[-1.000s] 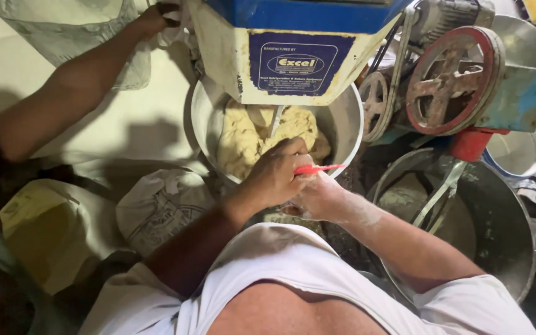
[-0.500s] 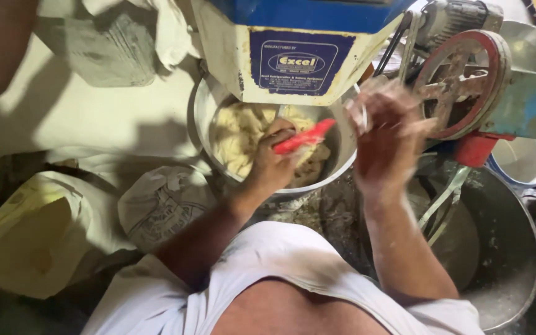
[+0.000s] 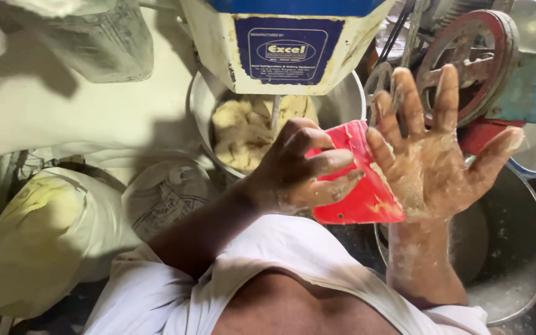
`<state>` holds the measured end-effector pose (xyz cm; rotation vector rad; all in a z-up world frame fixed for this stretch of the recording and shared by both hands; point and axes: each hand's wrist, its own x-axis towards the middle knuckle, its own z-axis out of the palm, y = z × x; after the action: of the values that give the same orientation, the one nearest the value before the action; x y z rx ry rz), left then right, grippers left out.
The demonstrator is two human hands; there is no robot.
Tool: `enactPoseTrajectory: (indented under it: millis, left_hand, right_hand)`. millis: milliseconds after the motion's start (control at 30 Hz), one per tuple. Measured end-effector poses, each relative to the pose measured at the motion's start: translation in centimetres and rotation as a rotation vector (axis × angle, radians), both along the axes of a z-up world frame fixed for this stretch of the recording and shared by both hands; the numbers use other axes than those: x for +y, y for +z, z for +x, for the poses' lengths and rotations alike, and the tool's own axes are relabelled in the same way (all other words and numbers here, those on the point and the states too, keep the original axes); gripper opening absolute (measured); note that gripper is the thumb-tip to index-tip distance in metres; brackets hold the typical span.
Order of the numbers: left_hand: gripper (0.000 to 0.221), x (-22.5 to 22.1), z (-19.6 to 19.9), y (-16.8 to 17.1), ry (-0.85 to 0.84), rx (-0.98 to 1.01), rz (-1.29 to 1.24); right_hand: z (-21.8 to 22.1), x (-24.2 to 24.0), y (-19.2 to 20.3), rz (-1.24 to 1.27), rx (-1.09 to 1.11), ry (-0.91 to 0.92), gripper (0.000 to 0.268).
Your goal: Adding ingredients to a commercial dough mixer and monitoring the mixing process.
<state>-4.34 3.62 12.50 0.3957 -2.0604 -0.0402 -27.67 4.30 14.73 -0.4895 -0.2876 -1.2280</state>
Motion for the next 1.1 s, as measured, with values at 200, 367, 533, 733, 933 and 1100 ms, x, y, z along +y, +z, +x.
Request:
enactPoseTrajectory:
  millis: [200,367,533,733,933,1100]
  left_hand:
    - [0.029,-0.6,-0.5,1.4,0.068,-0.068,-0.225]
    - [0.034,-1.8,-1.8,0.8,0.118,0.018,-0.199]
    - [0.031,-2.7,-3.4,-1.7,0.211,0.209,-0.005]
    - [0.013,-4.1,-3.7,-4.5,0.200,0.309,0.444]
    - [0.011,-3.3,-3.9,-2.9,-0.072,0.004,0.499]
    - [0.007,-3.8,-3.0,-5.1,0.129,0.056,0.493]
  right_hand:
    - [-2.8,0.8,-1.9,-0.019,0.011,-0.009,0.089]
    - [-4.0,0.8,-3.3,0.006,0.225,-0.264,0.089]
    - [-4.2,0.1,-4.2,-0.132,0.255,-0.444,0.083]
    - [-4.4,-1.1,-3.0,-0.747,0.856,-0.660,0.053]
    - [1.3,-0.5,-0.8,-1.349,1.551,-0.739,0.026]
    - [2.5,-0.1,-2.2,-1.323,1.851,-0.475,0.024]
